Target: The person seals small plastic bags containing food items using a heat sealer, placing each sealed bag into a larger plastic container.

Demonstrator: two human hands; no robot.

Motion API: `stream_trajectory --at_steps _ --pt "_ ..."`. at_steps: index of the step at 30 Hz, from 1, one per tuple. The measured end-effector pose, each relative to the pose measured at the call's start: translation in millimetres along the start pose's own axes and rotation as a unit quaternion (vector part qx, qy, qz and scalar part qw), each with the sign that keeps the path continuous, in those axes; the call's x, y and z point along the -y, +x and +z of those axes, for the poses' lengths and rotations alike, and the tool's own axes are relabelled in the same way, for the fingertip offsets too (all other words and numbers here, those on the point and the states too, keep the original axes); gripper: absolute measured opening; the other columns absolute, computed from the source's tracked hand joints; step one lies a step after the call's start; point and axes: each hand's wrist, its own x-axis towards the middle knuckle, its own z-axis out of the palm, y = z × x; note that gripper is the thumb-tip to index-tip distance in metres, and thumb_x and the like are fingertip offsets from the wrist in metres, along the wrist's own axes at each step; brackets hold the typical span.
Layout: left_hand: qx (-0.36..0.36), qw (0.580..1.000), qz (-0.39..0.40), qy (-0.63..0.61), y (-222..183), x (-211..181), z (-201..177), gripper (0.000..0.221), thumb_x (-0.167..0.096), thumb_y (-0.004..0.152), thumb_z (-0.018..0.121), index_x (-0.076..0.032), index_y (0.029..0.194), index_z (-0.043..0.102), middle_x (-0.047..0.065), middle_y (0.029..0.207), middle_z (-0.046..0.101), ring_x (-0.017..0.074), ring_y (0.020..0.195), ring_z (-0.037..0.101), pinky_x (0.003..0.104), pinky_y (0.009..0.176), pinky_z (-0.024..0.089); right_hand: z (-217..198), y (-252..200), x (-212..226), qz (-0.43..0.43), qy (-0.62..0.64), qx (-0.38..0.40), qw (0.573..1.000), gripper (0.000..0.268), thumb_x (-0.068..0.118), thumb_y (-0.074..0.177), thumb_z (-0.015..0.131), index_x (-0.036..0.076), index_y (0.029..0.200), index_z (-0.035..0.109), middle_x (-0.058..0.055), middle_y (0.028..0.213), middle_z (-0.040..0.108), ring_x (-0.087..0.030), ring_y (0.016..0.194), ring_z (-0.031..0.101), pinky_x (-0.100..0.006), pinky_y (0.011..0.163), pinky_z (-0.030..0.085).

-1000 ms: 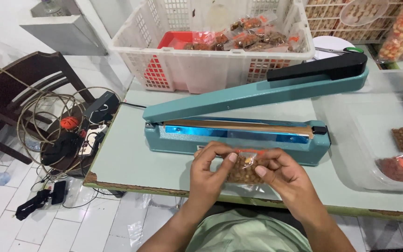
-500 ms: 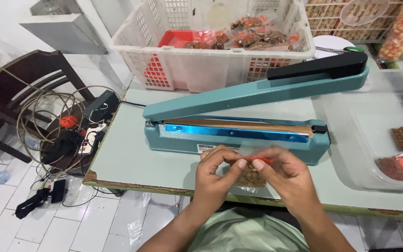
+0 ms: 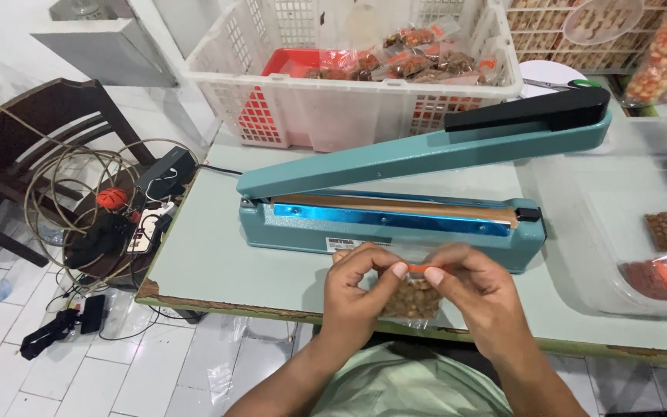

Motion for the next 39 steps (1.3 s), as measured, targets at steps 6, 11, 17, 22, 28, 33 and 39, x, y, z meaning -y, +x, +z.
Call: stream_trajectory --at_steps 6,11,17,22,28,33,39 --pt "-0.008 1.0 -0.013 -0.027 0 -5 -4 0.017 -0.017 0.095 0.066 -0.011 0.08 0.071 -0.002 0.075 0.068 0.013 0.073 0.062 0.031 0.076 0.046 -10 -1 -2 0.003 0.043 0.011 0.999 0.006 0.008 0.095 0.066 0.003 0.093 0.069 -0.007 0.087 0.065 -0.018 0.079 0.06 -0.031 0.068 0.049" --pt "-0.014 0.999 -0.026 -0.022 1 -5 -7 0.019 -0.019 0.095 0.066 -0.012 0.079 0.071 -0.003 0.076 0.07 0.013 0.075 0.065 0.031 0.079 0.047 -12 -1 9 0.015 0.031 0.007 0.999 0.011 0.01 0.098 0.063 0.002 0.093 0.069 -0.008 0.083 0.065 -0.02 0.077 0.061 -0.034 0.072 0.05" --pt "-0.023 0.998 -0.043 -0.033 1 -4 -10 0.022 -0.021 0.096 0.065 -0.011 0.078 0.073 -0.002 0.075 0.071 0.0134 0.074 0.066 0.031 0.077 0.05 -17 0 4 0.032 0.078 -0.008 0.996 0.014 0.01 0.098 0.061 0.0 0.094 0.069 -0.009 0.089 0.065 -0.023 0.087 0.065 -0.043 0.089 0.062" --pt "-0.054 0.994 -0.083 -0.043 2 8 -17 0.02 -0.021 0.094 0.069 -0.011 0.078 0.074 -0.002 0.075 0.071 0.0116 0.072 0.063 0.03 0.074 0.049 -19 -1 12 0.13 -0.021 0.146 0.981 0.047 0.032 0.09 0.063 0.013 0.133 0.062 -0.008 0.127 0.071 -0.024 0.118 0.072 -0.043 0.094 0.065" --pt "0.015 0.997 -0.056 -0.052 0 18 -15 0.033 -0.028 0.103 0.057 -0.006 0.106 0.081 0.003 0.088 0.076 0.0134 0.077 0.064 0.028 0.071 0.05 3 0 17 0.242 0.012 0.134 0.961 0.053 0.014 0.087 0.069 0.008 0.139 0.064 -0.011 0.117 0.083 -0.022 0.101 0.081 -0.037 0.08 0.071" --pt "-0.016 0.994 -0.057 -0.097 -5 37 -23 0.042 -0.032 0.106 0.046 -0.004 0.108 0.078 0.01 0.095 0.081 0.019 0.087 0.071 0.031 0.072 0.053 -58 4 31 0.137 -0.125 0.17 0.968 0.036 0.014 0.083 0.077 0.012 0.118 0.078 -0.008 0.113 0.088 -0.02 0.091 0.087 -0.033 0.077 0.075" --pt "0.036 0.999 -0.028 0.004 -17 87 -15 0.024 -0.029 0.099 0.063 -0.013 0.096 0.081 0.0 0.088 0.08 0.0156 0.078 0.07 0.03 0.068 0.055 -120 92 122 -0.032 -0.299 0.022 0.953 0.018 0.018 0.089 0.064 0.006 0.087 0.077 -0.008 0.102 0.079 -0.026 0.102 0.071 -0.041 0.087 0.059"
